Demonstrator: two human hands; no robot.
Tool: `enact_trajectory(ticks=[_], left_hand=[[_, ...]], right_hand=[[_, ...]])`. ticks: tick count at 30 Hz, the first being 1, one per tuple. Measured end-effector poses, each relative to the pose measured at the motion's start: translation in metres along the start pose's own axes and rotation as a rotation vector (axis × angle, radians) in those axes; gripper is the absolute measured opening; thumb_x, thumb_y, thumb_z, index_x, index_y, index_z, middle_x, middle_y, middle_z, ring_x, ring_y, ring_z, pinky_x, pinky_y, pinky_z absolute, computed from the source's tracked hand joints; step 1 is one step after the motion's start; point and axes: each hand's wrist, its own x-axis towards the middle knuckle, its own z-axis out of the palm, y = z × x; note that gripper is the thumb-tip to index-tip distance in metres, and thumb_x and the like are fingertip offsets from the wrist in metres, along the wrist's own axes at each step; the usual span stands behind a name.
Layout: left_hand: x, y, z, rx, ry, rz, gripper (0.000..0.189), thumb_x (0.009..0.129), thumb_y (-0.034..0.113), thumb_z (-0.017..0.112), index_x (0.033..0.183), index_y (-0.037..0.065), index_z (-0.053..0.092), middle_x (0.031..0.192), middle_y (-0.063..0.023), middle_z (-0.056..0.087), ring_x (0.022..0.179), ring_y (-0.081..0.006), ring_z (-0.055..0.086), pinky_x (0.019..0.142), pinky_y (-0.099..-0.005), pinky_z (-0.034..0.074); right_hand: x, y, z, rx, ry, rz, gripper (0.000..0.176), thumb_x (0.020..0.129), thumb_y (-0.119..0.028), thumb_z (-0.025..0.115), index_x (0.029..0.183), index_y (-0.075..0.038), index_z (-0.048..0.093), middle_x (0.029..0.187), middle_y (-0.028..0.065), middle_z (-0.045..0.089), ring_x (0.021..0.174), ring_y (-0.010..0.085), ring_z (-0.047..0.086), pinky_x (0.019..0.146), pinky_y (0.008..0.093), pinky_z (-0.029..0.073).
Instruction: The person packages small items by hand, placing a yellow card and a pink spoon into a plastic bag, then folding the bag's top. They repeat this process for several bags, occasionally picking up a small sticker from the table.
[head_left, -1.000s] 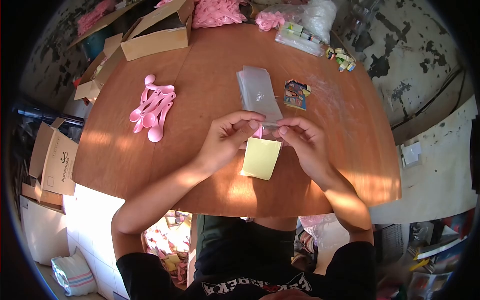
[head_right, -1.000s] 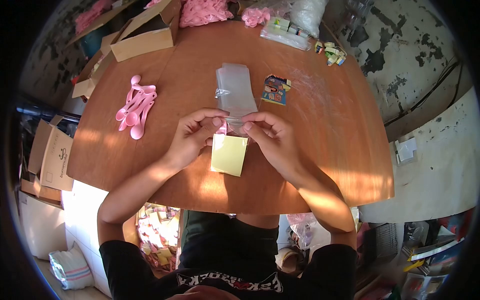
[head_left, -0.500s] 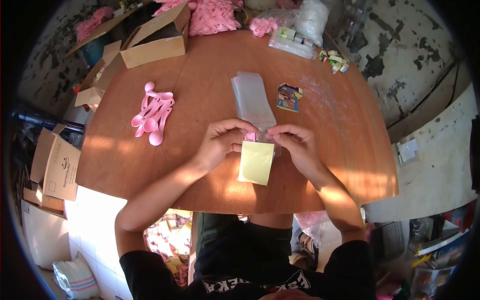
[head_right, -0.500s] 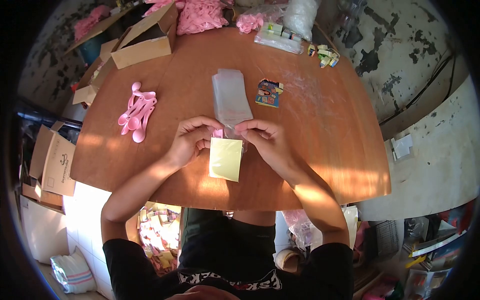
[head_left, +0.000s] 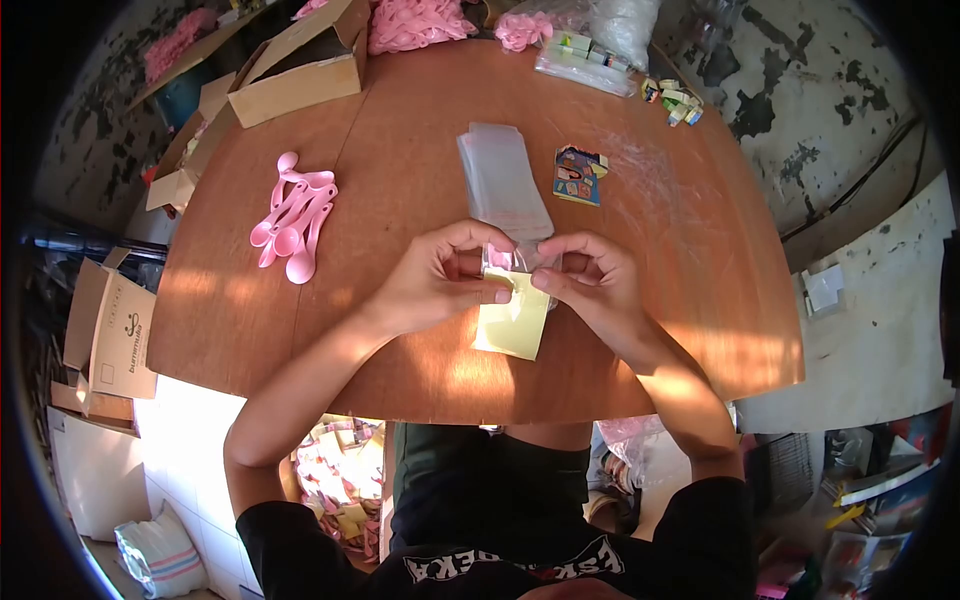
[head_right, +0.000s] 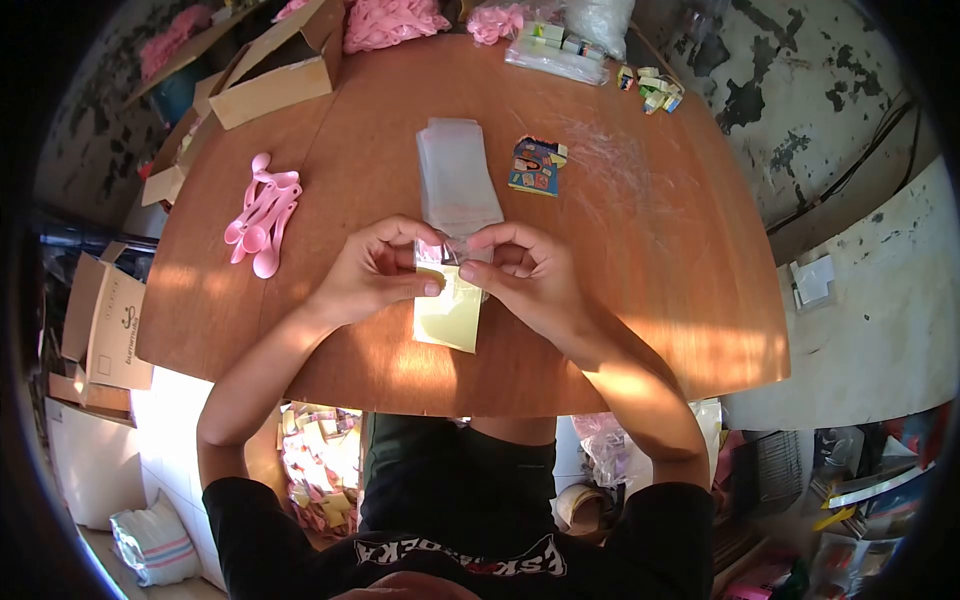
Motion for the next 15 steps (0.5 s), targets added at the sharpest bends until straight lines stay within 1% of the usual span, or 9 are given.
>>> enact_trajectory(ticks=[3, 5, 6, 7, 8, 10, 12, 14, 15], left_hand=[[-0.011, 0.033, -0.001, 0.130, -0.045, 0.031, 0.037, 0.081, -0.008, 0.070, 0.115, -0.001, 0.056, 0.116, -0.0079, 0.059, 0.103, -0.0143, 0.061, 0.088, -0.0257, 0.054], [-0.041, 0.061, 0.009, 0.320, -0.095, -0.028, 0.034, 0.081, -0.005, 0.070, 0.114, 0.001, 0.062, 0.105, -0.0065, 0.067, 0.094, -0.0128, 0.065, 0.076, -0.0246, 0.054], [-0.052, 0.074, 0.013, 0.599, -0.330, 0.284, 0.030, 0.081, -0.005, 0.069, 0.109, 0.003, 0.065, 0.101, -0.0072, 0.070, 0.090, -0.0155, 0.068, 0.070, -0.0255, 0.054], [-0.073, 0.083, 0.021, 0.502, -0.499, 0.218, 0.031, 0.081, -0.006, 0.066, 0.110, 0.004, 0.066, 0.105, -0.0096, 0.069, 0.090, -0.0224, 0.069, 0.074, -0.0295, 0.056], [-0.097, 0.079, 0.024, 0.437, -0.669, 0.117, 0.030, 0.085, -0.004, 0.064, 0.114, 0.003, 0.067, 0.113, -0.0129, 0.067, 0.102, -0.0255, 0.066, 0.091, -0.0360, 0.053], [-0.134, 0.063, 0.026, 0.453, -0.835, -0.009, 0.035, 0.086, -0.005, 0.060, 0.121, 0.003, 0.061, 0.118, -0.0130, 0.064, 0.104, -0.0255, 0.065, 0.091, -0.0334, 0.053], [-0.174, 0.028, 0.015, 0.493, -0.555, -0.320, 0.031, 0.083, -0.004, 0.064, 0.113, 0.004, 0.064, 0.111, -0.0115, 0.067, 0.097, -0.0268, 0.067, 0.083, -0.0365, 0.055], [-0.216, -0.020, -0.004, 0.847, -0.096, -0.480, 0.032, 0.079, 0.000, 0.070, 0.110, 0.003, 0.064, 0.108, -0.0112, 0.068, 0.093, -0.0296, 0.067, 0.080, -0.0380, 0.055], [-0.234, -0.040, -0.010, 1.036, 0.079, -0.617, 0.039, 0.079, 0.002, 0.070, 0.117, 0.004, 0.061, 0.118, -0.0162, 0.063, 0.104, -0.0334, 0.063, 0.086, -0.0407, 0.053]], right_hand=[[0.003, -0.002, -0.002, 0.128, 0.049, -0.019, 0.034, 0.093, -0.010, 0.063, 0.123, 0.000, 0.053, 0.106, 0.0089, 0.062, 0.097, 0.0149, 0.062, 0.087, 0.0277, 0.050], [0.005, -0.004, -0.006, 0.203, 0.093, -0.003, 0.035, 0.092, -0.010, 0.063, 0.124, -0.001, 0.052, 0.107, 0.0082, 0.061, 0.098, 0.0153, 0.062, 0.087, 0.0279, 0.050], [0.006, -0.008, -0.009, 0.174, 0.117, 0.034, 0.035, 0.092, -0.009, 0.063, 0.124, 0.000, 0.053, 0.106, 0.0083, 0.061, 0.097, 0.0150, 0.062, 0.087, 0.0279, 0.050], [0.006, -0.009, -0.012, 0.149, 0.141, 0.072, 0.034, 0.091, -0.008, 0.063, 0.123, 0.000, 0.053, 0.105, 0.0083, 0.061, 0.096, 0.0147, 0.062, 0.087, 0.0278, 0.051], [0.009, -0.005, -0.014, 0.156, 0.142, 0.068, 0.034, 0.091, -0.008, 0.063, 0.123, 0.000, 0.053, 0.105, 0.0083, 0.061, 0.096, 0.0147, 0.062, 0.087, 0.0278, 0.051], [0.017, 0.010, -0.018, -0.010, 0.118, 0.024, 0.031, 0.090, -0.008, 0.063, 0.119, 0.000, 0.057, 0.108, 0.0090, 0.061, 0.094, 0.0147, 0.064, 0.087, 0.0272, 0.051], [0.026, 0.022, -0.020, -0.161, 0.101, -0.097, 0.029, 0.089, -0.006, 0.064, 0.117, 0.000, 0.059, 0.109, 0.0104, 0.061, 0.093, 0.0162, 0.064, 0.087, 0.0271, 0.051], [0.034, 0.026, -0.019, -0.317, 0.084, -0.205, 0.027, 0.087, -0.004, 0.064, 0.114, -0.001, 0.061, 0.110, 0.0118, 0.061, 0.092, 0.0176, 0.065, 0.087, 0.0270, 0.051], [0.038, 0.022, -0.017, -0.466, 0.056, -0.250, 0.028, 0.087, -0.007, 0.065, 0.114, -0.001, 0.061, 0.114, 0.0149, 0.061, 0.098, 0.0235, 0.063, 0.091, 0.0310, 0.050]])
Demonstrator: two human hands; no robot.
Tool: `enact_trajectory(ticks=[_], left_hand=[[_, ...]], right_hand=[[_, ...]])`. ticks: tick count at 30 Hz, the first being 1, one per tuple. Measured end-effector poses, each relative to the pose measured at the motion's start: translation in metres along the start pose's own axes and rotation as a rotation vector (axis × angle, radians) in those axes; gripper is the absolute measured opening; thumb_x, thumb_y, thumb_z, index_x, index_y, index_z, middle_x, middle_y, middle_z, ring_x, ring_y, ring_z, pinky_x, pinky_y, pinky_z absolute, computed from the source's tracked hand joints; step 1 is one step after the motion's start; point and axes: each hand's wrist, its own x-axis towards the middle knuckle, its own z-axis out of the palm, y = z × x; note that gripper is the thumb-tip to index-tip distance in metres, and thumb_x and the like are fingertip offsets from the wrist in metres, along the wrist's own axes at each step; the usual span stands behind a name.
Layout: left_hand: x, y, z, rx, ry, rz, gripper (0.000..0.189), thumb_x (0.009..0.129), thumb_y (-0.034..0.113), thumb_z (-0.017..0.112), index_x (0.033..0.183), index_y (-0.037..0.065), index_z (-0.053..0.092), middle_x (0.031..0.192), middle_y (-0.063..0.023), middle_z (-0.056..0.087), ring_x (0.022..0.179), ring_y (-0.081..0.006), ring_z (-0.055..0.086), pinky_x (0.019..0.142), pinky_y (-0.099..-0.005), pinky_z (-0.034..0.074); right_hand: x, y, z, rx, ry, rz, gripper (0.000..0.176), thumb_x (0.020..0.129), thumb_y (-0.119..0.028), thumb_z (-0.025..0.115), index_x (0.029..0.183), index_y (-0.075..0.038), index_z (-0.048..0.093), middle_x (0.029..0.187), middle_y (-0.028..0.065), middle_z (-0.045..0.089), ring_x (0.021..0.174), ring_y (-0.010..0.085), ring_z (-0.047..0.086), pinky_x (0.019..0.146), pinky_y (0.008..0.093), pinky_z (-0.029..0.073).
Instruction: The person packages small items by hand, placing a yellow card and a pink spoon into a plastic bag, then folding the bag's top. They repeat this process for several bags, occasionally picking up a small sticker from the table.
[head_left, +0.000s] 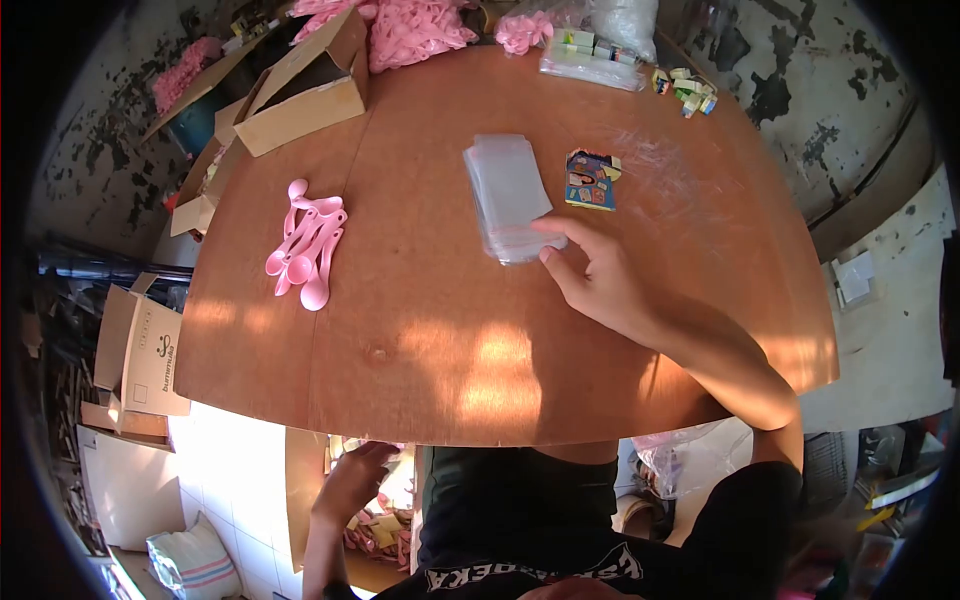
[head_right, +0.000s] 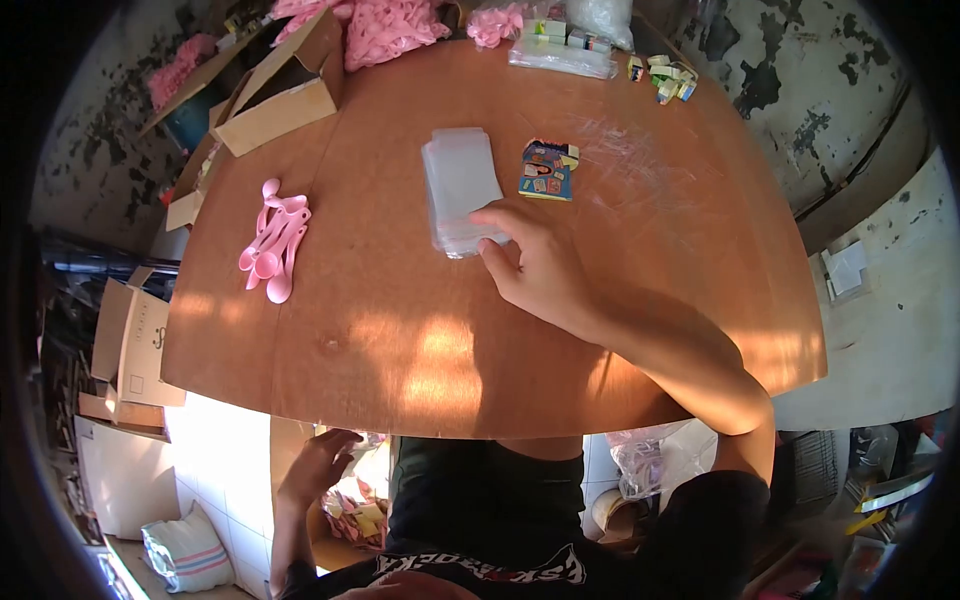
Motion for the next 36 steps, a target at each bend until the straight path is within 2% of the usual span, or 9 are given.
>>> enact_trajectory(ticks=[4, 5, 9, 11, 12, 14, 16, 22, 36], left_hand=[[-0.042, -0.057, 0.057, 0.324, -0.186, -0.353, 0.058, 0.085, 0.023, 0.068, 0.137, 0.010, 0.046, 0.147, -0.0251, 0.032, 0.124, -0.0449, 0.045, 0.099, -0.0493, 0.044], [-0.048, -0.074, 0.071, 0.359, -0.170, -0.201, 0.057, 0.090, 0.031, 0.064, 0.139, 0.009, 0.045, 0.141, -0.0218, 0.045, 0.116, -0.0402, 0.055, 0.096, -0.0478, 0.046], [-0.030, 0.018, 0.016, -0.206, -0.374, -0.177, 0.055, 0.091, 0.028, 0.064, 0.139, 0.009, 0.045, 0.123, -0.0168, 0.062, 0.099, -0.0321, 0.065, 0.086, -0.0423, 0.052], [-0.024, 0.052, -0.015, -0.565, -0.588, 0.284, 0.047, 0.092, 0.021, 0.063, 0.135, 0.008, 0.049, 0.105, -0.0120, 0.069, 0.083, -0.0252, 0.069, 0.075, -0.0361, 0.055], [-0.017, 0.074, -0.036, -0.563, -0.587, 0.283, 0.047, 0.092, 0.021, 0.063, 0.135, 0.008, 0.049, 0.105, -0.0120, 0.069, 0.083, -0.0252, 0.069, 0.075, -0.0361, 0.055], [0.006, 0.112, -0.075, -0.372, -0.482, 0.754, 0.036, 0.091, 0.013, 0.063, 0.127, 0.007, 0.058, 0.105, -0.0115, 0.069, 0.083, -0.0223, 0.069, 0.070, -0.0324, 0.055], [0.038, 0.127, -0.095, -0.313, -0.338, 0.885, 0.029, 0.089, 0.012, 0.065, 0.117, 0.007, 0.064, 0.105, -0.0111, 0.069, 0.082, -0.0243, 0.068, 0.070, -0.0340, 0.055], [0.156, 0.160, -0.114, -0.022, 0.286, 0.688, 0.023, 0.083, -0.001, 0.064, 0.106, -0.003, 0.064, 0.104, -0.0172, 0.066, 0.096, -0.0324, 0.065, 0.083, -0.0362, 0.051], [0.223, 0.123, -0.089, 0.234, 0.537, 0.704, 0.033, 0.085, 0.010, 0.062, 0.117, 0.006, 0.063, 0.120, -0.0133, 0.057, 0.107, -0.0326, 0.055, 0.092, -0.0415, 0.046]], right_hand=[[0.007, 0.016, 0.016, -0.542, -0.046, -0.283, 0.039, 0.087, -0.024, 0.066, 0.119, -0.002, 0.061, 0.128, 0.0238, 0.055, 0.121, 0.0392, 0.050, 0.103, 0.0448, 0.040], [0.006, 0.018, 0.018, -0.601, -0.108, -0.260, 0.053, 0.087, -0.043, 0.062, 0.125, -0.004, 0.059, 0.134, 0.0254, 0.050, 0.131, 0.0423, 0.040, 0.108, 0.0533, 0.029], [0.001, 0.024, 0.025, -0.725, -0.118, -0.261, 0.061, 0.087, -0.050, 0.060, 0.127, -0.003, 0.057, 0.134, 0.0253, 0.050, 0.130, 0.0420, 0.041, 0.109, 0.0580, 0.024], [0.000, 0.024, 0.024, -0.718, -0.134, -0.244, 0.067, 0.087, -0.054, 0.057, 0.129, -0.002, 0.054, 0.135, 0.0257, 0.049, 0.132, 0.0419, 0.039, 0.110, 0.0597, 0.020], [0.000, 0.025, 0.023, -0.717, -0.133, -0.245, 0.067, 0.087, -0.054, 0.057, 0.129, -0.002, 0.054, 0.135, 0.0257, 0.049, 0.132, 0.0419, 0.039, 0.110, 0.0597, 0.020], [-0.002, 0.027, 0.024, -0.753, -0.134, -0.251, 0.067, 0.088, -0.053, 0.055, 0.129, -0.001, 0.054, 0.136, 0.0256, 0.049, 0.133, 0.0417, 0.038, 0.110, 0.0586, 0.019], [-0.003, 0.029, 0.024, -0.739, -0.116, -0.261, 0.067, 0.089, -0.053, 0.054, 0.129, 0.000, 0.054, 0.136, 0.0254, 0.049, 0.134, 0.0414, 0.038, 0.110, 0.0595, 0.018], [-0.004, 0.022, 0.020, -0.779, -0.113, -0.271, 0.065, 0.091, -0.049, 0.051, 0.128, 0.004, 0.053, 0.136, 0.0253, 0.049, 0.133, 0.0403, 0.039, 0.108, 0.0639, 0.017], [0.003, 0.026, 0.019, -0.660, -0.147, -0.212, 0.063, 0.094, -0.037, 0.050, 0.133, 0.012, 0.044, 0.139, 0.0274, 0.045, 0.135, 0.0397, 0.037, 0.110, 0.0613, 0.015]])
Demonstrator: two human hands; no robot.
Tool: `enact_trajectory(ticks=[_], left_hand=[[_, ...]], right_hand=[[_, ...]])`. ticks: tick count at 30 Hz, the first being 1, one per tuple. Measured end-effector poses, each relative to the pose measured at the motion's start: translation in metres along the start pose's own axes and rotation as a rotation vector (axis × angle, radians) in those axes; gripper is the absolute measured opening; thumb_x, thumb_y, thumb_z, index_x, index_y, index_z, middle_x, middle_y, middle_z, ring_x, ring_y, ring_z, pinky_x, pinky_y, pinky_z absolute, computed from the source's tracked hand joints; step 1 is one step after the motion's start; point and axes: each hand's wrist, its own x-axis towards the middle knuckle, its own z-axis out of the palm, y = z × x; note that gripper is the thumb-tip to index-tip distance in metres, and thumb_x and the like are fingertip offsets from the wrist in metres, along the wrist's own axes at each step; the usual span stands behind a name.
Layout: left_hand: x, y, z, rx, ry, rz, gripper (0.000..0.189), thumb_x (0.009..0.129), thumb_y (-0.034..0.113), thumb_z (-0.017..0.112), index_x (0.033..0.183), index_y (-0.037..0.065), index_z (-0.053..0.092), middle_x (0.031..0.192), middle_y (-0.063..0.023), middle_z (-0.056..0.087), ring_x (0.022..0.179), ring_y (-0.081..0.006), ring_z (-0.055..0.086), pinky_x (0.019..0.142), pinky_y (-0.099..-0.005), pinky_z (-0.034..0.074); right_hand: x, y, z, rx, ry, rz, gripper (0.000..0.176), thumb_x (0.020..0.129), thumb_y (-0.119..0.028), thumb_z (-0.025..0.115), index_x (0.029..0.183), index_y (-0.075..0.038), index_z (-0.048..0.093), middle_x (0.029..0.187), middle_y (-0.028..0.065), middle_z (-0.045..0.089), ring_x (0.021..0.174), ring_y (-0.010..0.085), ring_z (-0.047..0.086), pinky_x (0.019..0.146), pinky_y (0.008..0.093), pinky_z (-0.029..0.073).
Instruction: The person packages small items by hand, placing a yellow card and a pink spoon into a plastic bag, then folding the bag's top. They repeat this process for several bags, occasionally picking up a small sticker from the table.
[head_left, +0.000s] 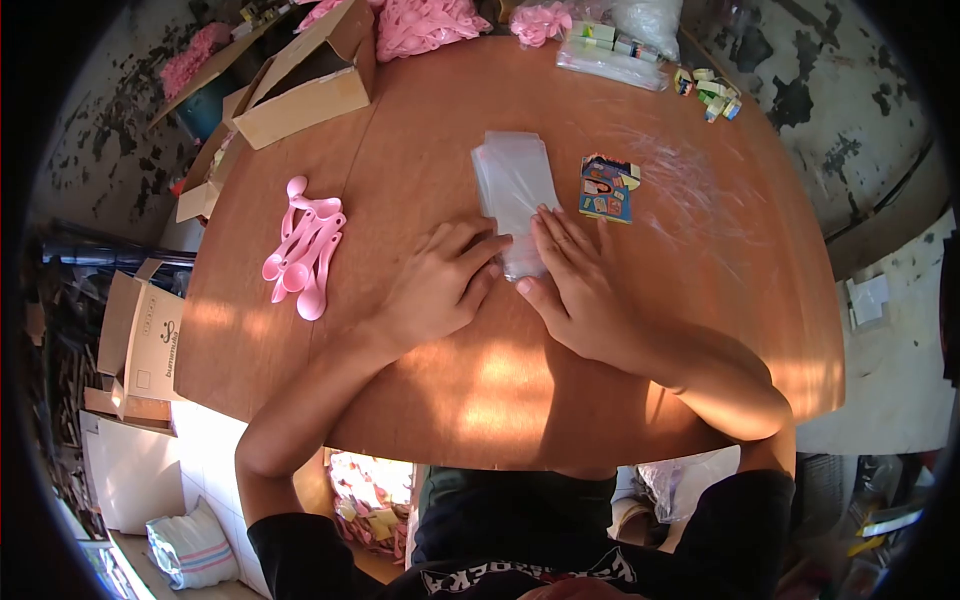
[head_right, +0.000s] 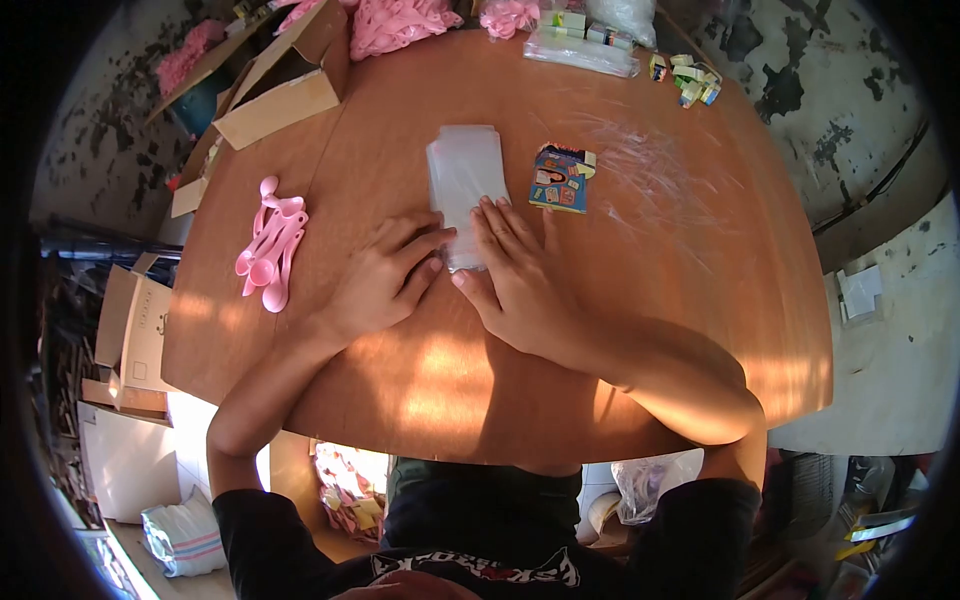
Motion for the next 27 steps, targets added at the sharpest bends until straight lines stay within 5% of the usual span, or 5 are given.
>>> enact_trajectory(ticks=[3, 13, 18, 25, 27], left_hand=[[-0.001, -0.001, 0.000, 0.007, -0.015, -0.002, 0.035, 0.084, 0.010, 0.062, 0.119, 0.006, 0.062, 0.122, -0.0141, 0.056, 0.109, -0.0335, 0.055, 0.094, -0.0416, 0.045], [-0.004, -0.001, 0.000, 0.050, 0.002, 0.029, 0.036, 0.085, 0.014, 0.063, 0.120, 0.006, 0.061, 0.123, -0.0136, 0.054, 0.110, -0.0333, 0.053, 0.095, -0.0426, 0.043], [-0.005, -0.002, 0.000, 0.061, 0.001, 0.031, 0.036, 0.085, 0.015, 0.062, 0.120, 0.006, 0.061, 0.123, -0.0134, 0.054, 0.111, -0.0331, 0.052, 0.095, -0.0426, 0.043], [-0.005, 0.001, -0.002, -0.074, 0.060, -0.067, 0.046, 0.083, 0.012, 0.064, 0.127, 0.008, 0.054, 0.129, -0.0145, 0.047, 0.115, -0.0335, 0.049, 0.097, -0.0452, 0.040], [-0.004, -0.001, -0.001, -0.100, 0.199, -0.009, 0.049, 0.081, 0.010, 0.065, 0.128, 0.009, 0.052, 0.132, -0.0144, 0.045, 0.118, -0.0341, 0.048, 0.099, -0.0467, 0.038]], right_hand=[[0.002, 0.002, -0.004, 0.055, 0.157, 0.012, 0.065, 0.092, -0.026, 0.054, 0.139, 0.011, 0.032, 0.144, 0.0303, 0.036, 0.137, 0.0419, 0.032, 0.112, 0.0608, 0.010], [0.001, -0.006, -0.011, 0.018, 0.226, -0.011, 0.069, 0.090, -0.023, 0.057, 0.142, 0.012, 0.026, 0.147, 0.0314, 0.030, 0.138, 0.0438, 0.030, 0.111, 0.0602, 0.009], [0.001, 0.001, -0.008, 0.053, 0.442, 0.018, 0.075, 0.090, -0.023, 0.056, 0.145, 0.011, 0.017, 0.150, 0.0323, 0.021, 0.139, 0.0459, 0.026, 0.112, 0.0592, 0.010], [0.003, -0.011, -0.015, -0.092, 0.185, -0.091, 0.070, 0.090, -0.023, 0.056, 0.143, 0.010, 0.026, 0.149, 0.0294, 0.028, 0.139, 0.0439, 0.028, 0.111, 0.0619, 0.010], [0.003, -0.014, -0.013, -0.098, 0.117, -0.202, 0.054, 0.090, -0.020, 0.056, 0.134, 0.008, 0.043, 0.142, 0.0235, 0.041, 0.134, 0.0401, 0.037, 0.111, 0.0610, 0.015]])
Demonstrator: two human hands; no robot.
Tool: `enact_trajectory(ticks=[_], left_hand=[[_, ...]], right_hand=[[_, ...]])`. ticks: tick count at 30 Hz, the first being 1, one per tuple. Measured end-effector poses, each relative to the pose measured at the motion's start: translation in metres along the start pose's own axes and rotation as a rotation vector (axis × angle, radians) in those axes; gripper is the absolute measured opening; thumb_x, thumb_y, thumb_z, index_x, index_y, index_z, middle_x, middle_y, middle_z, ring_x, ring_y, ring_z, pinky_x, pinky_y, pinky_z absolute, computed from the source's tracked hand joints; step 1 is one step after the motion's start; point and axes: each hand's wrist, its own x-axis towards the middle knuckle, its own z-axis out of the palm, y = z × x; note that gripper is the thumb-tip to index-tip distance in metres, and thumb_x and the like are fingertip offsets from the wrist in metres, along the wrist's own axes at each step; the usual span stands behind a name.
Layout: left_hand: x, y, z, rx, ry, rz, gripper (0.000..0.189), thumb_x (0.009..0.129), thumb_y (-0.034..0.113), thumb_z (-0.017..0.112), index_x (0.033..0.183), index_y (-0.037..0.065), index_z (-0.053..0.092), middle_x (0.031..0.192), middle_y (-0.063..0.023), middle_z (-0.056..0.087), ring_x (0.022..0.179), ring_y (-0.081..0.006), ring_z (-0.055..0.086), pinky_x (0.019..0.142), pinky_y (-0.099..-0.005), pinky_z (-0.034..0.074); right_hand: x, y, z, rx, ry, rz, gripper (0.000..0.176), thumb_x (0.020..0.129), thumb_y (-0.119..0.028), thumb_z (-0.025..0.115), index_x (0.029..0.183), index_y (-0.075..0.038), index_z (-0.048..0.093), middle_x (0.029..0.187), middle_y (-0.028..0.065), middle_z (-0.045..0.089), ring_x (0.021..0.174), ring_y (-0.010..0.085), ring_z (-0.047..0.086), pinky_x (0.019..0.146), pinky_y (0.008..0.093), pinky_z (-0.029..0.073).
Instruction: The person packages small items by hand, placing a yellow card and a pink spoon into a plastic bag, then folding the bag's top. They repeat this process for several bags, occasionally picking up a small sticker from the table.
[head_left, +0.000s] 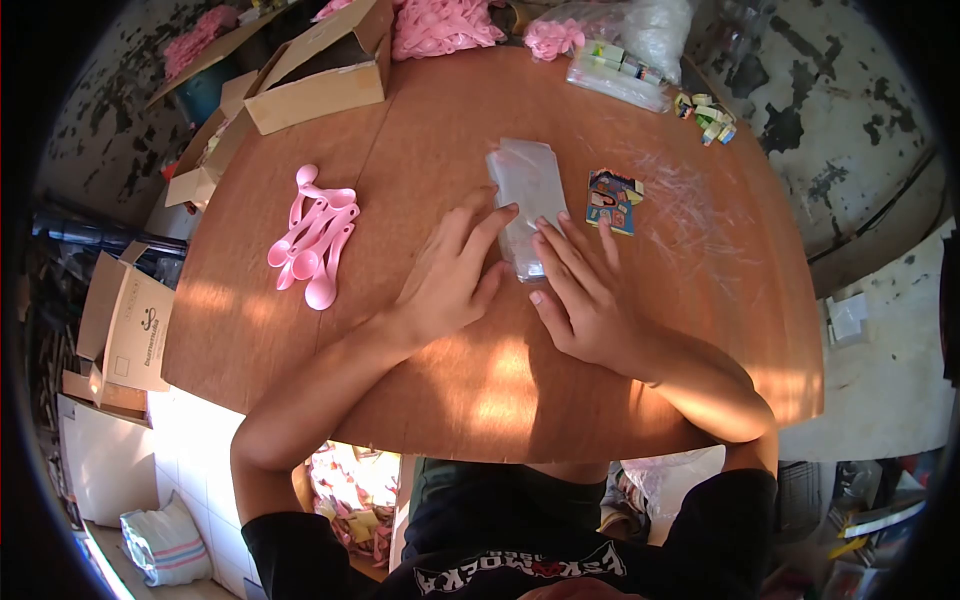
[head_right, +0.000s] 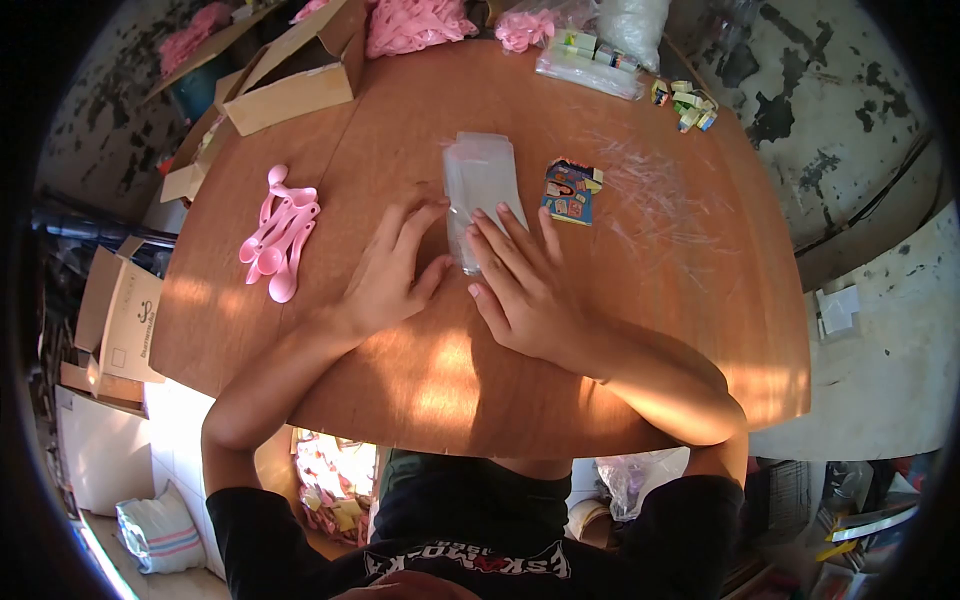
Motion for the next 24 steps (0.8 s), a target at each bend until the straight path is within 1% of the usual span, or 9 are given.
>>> enact_trajectory(ticks=[2, 4, 8, 10, 13, 15, 16, 18, 24], left_hand=[[0.001, 0.000, -0.002, -0.037, 0.135, 0.060, 0.052, 0.080, 0.009, 0.065, 0.130, 0.010, 0.050, 0.136, -0.0143, 0.043, 0.121, -0.0348, 0.047, 0.102, -0.0483, 0.037], [0.003, 0.004, -0.010, 0.188, 0.102, 0.185, 0.046, 0.078, 0.007, 0.068, 0.122, 0.012, 0.057, 0.136, -0.0117, 0.045, 0.124, -0.0327, 0.046, 0.107, -0.0504, 0.032], [0.003, 0.000, -0.011, 0.154, 0.078, 0.258, 0.037, 0.077, 0.006, 0.069, 0.112, 0.013, 0.063, 0.124, -0.0075, 0.056, 0.116, -0.0255, 0.054, 0.109, -0.0509, 0.030], [0.002, -0.003, -0.010, 0.086, 0.060, 0.242, 0.027, 0.078, 0.005, 0.069, 0.104, 0.012, 0.067, 0.097, -0.0045, 0.067, 0.097, -0.0202, 0.062, 0.106, -0.0476, 0.035], [-0.002, -0.008, -0.008, -0.013, 0.072, 0.154, 0.020, 0.081, 0.006, 0.068, 0.102, 0.009, 0.068, 0.079, -0.0052, 0.067, 0.079, -0.0191, 0.064, 0.100, -0.0446, 0.041], [-0.001, -0.010, -0.009, -0.044, 0.115, 0.139, 0.019, 0.082, 0.006, 0.068, 0.101, 0.008, 0.069, 0.077, -0.0064, 0.067, 0.074, -0.0210, 0.063, 0.097, -0.0429, 0.043], [-0.001, -0.011, -0.009, -0.071, 0.152, 0.124, 0.018, 0.083, 0.006, 0.068, 0.101, 0.008, 0.069, 0.075, -0.0076, 0.066, 0.070, -0.0228, 0.062, 0.094, -0.0413, 0.045], [0.000, -0.013, -0.012, -0.112, 0.175, 0.074, 0.018, 0.083, 0.006, 0.070, 0.100, 0.005, 0.069, 0.086, -0.0097, 0.068, 0.075, -0.0219, 0.065, 0.092, -0.0391, 0.047], [0.002, -0.006, -0.017, -0.640, 0.284, -0.265, 0.022, 0.088, 0.002, 0.065, 0.110, -0.002, 0.065, 0.101, -0.0102, 0.070, 0.090, -0.0138, 0.065, 0.079, -0.0273, 0.052]], right_hand=[[0.001, -0.004, 0.000, 0.001, 0.004, -0.083, 0.041, 0.089, -0.018, 0.055, 0.124, 0.005, 0.056, 0.135, 0.0178, 0.052, 0.129, 0.0347, 0.046, 0.111, 0.0586, 0.022], [0.001, -0.004, -0.001, 0.038, -0.019, -0.112, 0.042, 0.089, -0.017, 0.056, 0.125, 0.004, 0.056, 0.135, 0.0176, 0.052, 0.129, 0.0341, 0.047, 0.111, 0.0581, 0.024], [0.001, -0.003, -0.001, 0.134, -0.011, -0.180, 0.042, 0.088, -0.015, 0.057, 0.125, 0.003, 0.056, 0.128, 0.0177, 0.057, 0.125, 0.0333, 0.050, 0.110, 0.0556, 0.027], [0.000, -0.003, -0.001, 0.159, -0.005, -0.192, 0.042, 0.088, -0.015, 0.057, 0.126, 0.002, 0.056, 0.125, 0.0175, 0.059, 0.124, 0.0334, 0.052, 0.109, 0.0546, 0.028], [0.001, 0.001, -0.007, 0.392, 0.187, 0.035, 0.041, 0.089, -0.016, 0.057, 0.126, 0.001, 0.056, 0.121, 0.0176, 0.061, 0.119, 0.0344, 0.055, 0.108, 0.0520, 0.031], [0.010, 0.016, -0.020, 0.239, 0.016, 0.408, 0.042, 0.092, -0.022, 0.054, 0.126, 0.002, 0.055, 0.127, 0.0191, 0.058, 0.123, 0.0350, 0.051, 0.108, 0.0505, 0.031], [0.008, 0.030, -0.018, 0.234, 0.012, 0.402, 0.042, 0.092, -0.022, 0.054, 0.126, 0.002, 0.055, 0.127, 0.0191, 0.058, 0.123, 0.0350, 0.051, 0.108, 0.0505, 0.031], [-0.006, 0.057, -0.006, -0.253, -0.139, 0.308, 0.047, 0.094, -0.029, 0.050, 0.128, 0.004, 0.053, 0.133, 0.0207, 0.053, 0.128, 0.0358, 0.045, 0.109, 0.0542, 0.027], [-0.047, 0.005, -0.045, -0.283, -0.399, 0.256, 0.053, 0.092, -0.035, 0.054, 0.130, 0.003, 0.052, 0.137, 0.0203, 0.050, 0.131, 0.0373, 0.041, 0.110, 0.0602, 0.020]])
